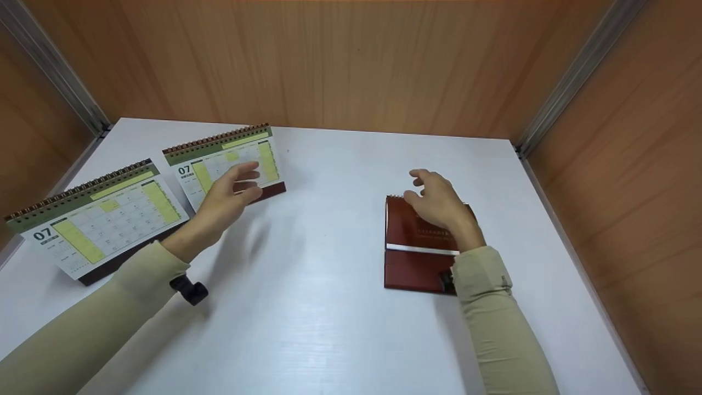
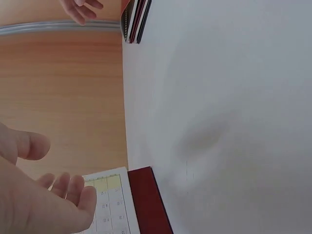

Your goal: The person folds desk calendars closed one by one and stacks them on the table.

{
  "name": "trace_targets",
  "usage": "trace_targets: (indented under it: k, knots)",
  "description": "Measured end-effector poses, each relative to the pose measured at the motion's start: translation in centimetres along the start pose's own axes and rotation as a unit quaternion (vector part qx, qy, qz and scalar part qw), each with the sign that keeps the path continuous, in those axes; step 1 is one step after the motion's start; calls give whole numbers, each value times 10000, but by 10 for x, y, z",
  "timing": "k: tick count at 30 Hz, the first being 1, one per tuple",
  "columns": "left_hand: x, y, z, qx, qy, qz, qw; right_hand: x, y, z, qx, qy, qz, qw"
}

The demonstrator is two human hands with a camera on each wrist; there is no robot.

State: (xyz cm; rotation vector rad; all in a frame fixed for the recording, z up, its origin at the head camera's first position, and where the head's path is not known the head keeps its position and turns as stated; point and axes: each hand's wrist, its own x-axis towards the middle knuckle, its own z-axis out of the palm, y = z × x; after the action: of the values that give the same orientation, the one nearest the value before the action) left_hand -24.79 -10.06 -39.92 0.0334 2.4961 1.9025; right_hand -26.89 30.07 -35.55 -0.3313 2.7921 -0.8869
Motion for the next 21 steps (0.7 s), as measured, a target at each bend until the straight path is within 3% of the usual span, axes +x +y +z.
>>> trace_targets:
  k: [8,21]
  knots:
    - [-14,-8,-27,241,697,142,9972,23,-33,25,580,172,-196,9980]
    - [-33,-15,-42,373,1324,46,9905,64,-89,65,1328,276,-576,9891]
